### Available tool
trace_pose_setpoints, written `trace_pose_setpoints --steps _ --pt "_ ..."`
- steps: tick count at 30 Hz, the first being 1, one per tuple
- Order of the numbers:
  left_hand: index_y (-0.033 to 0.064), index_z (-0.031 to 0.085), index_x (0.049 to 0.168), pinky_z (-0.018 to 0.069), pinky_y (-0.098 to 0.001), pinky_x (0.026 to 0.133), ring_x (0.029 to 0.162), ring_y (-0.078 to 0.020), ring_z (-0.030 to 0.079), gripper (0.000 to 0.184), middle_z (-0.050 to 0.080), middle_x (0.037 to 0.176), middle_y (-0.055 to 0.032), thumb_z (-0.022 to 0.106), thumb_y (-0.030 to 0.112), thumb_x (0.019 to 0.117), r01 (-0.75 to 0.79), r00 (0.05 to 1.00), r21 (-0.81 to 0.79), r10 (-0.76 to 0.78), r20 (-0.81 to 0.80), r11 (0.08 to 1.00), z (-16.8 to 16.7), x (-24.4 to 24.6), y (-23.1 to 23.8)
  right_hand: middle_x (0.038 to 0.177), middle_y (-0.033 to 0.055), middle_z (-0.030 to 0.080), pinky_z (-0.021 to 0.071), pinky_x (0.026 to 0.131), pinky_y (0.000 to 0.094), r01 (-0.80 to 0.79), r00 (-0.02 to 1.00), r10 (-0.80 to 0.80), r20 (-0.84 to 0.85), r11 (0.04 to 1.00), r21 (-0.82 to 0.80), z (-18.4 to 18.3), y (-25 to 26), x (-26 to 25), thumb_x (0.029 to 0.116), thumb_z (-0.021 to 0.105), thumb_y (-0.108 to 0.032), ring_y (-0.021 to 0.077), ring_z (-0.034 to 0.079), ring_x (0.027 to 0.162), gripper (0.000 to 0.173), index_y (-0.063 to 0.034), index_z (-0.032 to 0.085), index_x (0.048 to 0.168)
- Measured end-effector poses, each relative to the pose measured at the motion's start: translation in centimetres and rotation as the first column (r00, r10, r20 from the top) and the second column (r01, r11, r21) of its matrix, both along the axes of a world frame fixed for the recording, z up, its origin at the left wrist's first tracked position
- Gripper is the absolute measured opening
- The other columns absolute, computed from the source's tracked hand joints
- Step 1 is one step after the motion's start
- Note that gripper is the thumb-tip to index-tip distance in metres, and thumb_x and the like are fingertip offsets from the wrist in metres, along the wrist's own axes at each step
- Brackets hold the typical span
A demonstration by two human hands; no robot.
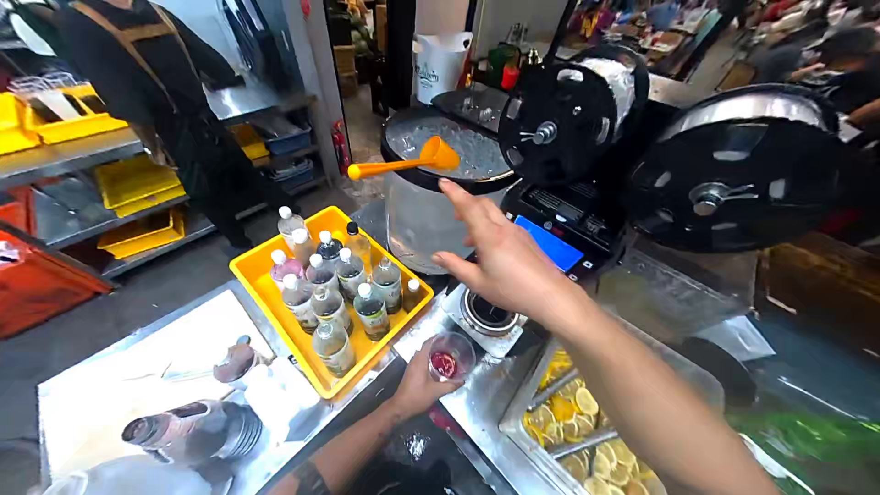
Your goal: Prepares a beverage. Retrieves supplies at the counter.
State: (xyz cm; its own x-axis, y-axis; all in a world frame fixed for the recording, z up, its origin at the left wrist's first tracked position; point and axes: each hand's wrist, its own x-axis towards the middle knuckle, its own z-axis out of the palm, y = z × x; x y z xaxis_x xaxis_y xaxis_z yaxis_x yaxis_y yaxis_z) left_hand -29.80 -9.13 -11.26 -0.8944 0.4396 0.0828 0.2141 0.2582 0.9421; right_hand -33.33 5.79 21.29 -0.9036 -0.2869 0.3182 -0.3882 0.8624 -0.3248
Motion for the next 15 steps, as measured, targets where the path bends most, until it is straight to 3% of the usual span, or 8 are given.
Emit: trace_pose_setpoints --steps 4,5,6,7,9,10,13,15 --pt "0.006 0.048 0.148 0.0479 -0.0396 0.113 0.128 -0.0155 0.06 0.098 0.064 0.136 -0.0084 0.093 0.047 0.0706 0.205 0.978 -0.054 -0.206 -0.033 0.977 5.3 -1.2 -4.8 0.122 0.0226 0.059 0.0585 0.073 0.0539 0.076 0.996 -0.079 0.039 0.994 0.08 -1.3 -6.1 -9.8 0.0887 0.077 -0.049 0.0361 0.068 0.086 0.106 -0.0262 0.009 0.167" --pt "0.0064 0.05 0.147 0.0491 -0.0393 0.112 0.126 -0.0149 0.061 0.097 0.065 0.135 -0.0079 0.093 0.047 0.0702 0.242 0.968 -0.05 -0.244 -0.052 0.969 6.7 -1.6 -6.3 0.121 0.0238 0.06 0.0573 0.073 0.0565 0.093 0.994 -0.097 0.051 0.992 0.08 -2.1 -7.1 -12.5 0.0881 0.077 -0.051 0.0382 0.068 0.086 0.101 -0.0265 0.017 0.166" --pt "0.0066 0.052 0.146 0.0498 -0.0392 0.111 0.126 -0.0146 0.061 0.097 0.066 0.134 -0.0077 0.094 0.047 0.0694 0.274 0.958 -0.044 -0.276 -0.074 0.961 8.1 -2.0 -7.7 0.118 0.0233 0.064 0.0565 0.074 0.0591 0.102 0.993 -0.106 0.047 0.992 0.079 -2.8 -7.6 -14.8 0.0892 0.075 -0.052 0.0399 0.069 0.089 0.087 -0.024 0.034 0.161" --pt "0.0078 0.053 0.146 0.0506 -0.0391 0.11 0.125 -0.0138 0.062 0.096 0.066 0.133 -0.0066 0.094 0.047 0.0683 0.297 0.949 -0.05 -0.3 -0.091 0.954 9.4 -2.4 -9.1 0.11 0.0213 0.068 0.0561 0.074 0.061 0.104 0.994 -0.107 0.028 0.991 0.087 -3.1 -7.8 -16.7 0.092 0.072 -0.05 0.0406 0.07 0.091 0.068 -0.0185 0.05 0.148" --pt "0.0105 0.056 0.143 0.0529 -0.0394 0.108 0.122 -0.012 0.063 0.095 0.068 0.13 -0.004 0.094 0.052 0.0667 0.307 0.941 -0.061 -0.312 -0.128 0.95 11.8 -3.5 -12.0 0.098 0.0181 0.07 0.0544 0.073 0.0622 0.118 0.993 -0.118 -0.008 0.984 0.133 -1.9 -7.6 -18.8 0.0972 0.066 -0.039 0.0405 0.07 0.091 0.037 -0.0107 0.063 0.122" --pt "0.0119 0.058 0.141 0.0547 -0.0399 0.105 0.119 -0.0115 0.065 0.093 0.07 0.126 -0.0029 0.093 0.055 0.0662 0.291 0.943 -0.058 -0.297 -0.154 0.955 12.9 -4.3 -13.4 0.093 0.0177 0.07 0.0542 0.072 0.0632 0.123 0.992 -0.12 -0.031 0.984 0.128 -0.7 -7.1 -19.3 0.0978 0.063 -0.036 0.0403 0.07 0.089 0.032 -0.009 0.066 0.114" --pt "0.0157 0.063 0.135 0.0586 -0.0426 0.096 0.109 -0.0113 0.068 0.09 0.073 0.117 -0.0012 0.086 0.068 0.0653 0.2 0.947 -0.093 -0.216 -0.237 0.975 16.4 -6.4 -16.4 0.088 0.0171 0.07 0.055 0.076 0.0605 0.177 0.973 -0.185 -0.135 0.982 -0.068 4.0 -3.2 -20.0 0.1015 0.057 -0.051 0.0342 0.07 0.084 0.05 -0.0029 0.07 0.103" --pt "0.0153 0.065 0.132 0.0607 -0.0424 0.09 0.103 -0.0116 0.07 0.089 0.074 0.112 -0.0019 0.082 0.073 0.0663 0.122 0.942 -0.098 -0.146 -0.303 0.988 18.9 -8.3 -17.7 0.086 0.0125 0.07 0.0581 0.071 0.0489 0.263 0.952 -0.292 -0.089 0.932 -0.249 7.1 -0.2 -21.6 0.1001 0.059 -0.048 0.0233 0.069 0.074 0.049 -0.0011 0.068 0.109"
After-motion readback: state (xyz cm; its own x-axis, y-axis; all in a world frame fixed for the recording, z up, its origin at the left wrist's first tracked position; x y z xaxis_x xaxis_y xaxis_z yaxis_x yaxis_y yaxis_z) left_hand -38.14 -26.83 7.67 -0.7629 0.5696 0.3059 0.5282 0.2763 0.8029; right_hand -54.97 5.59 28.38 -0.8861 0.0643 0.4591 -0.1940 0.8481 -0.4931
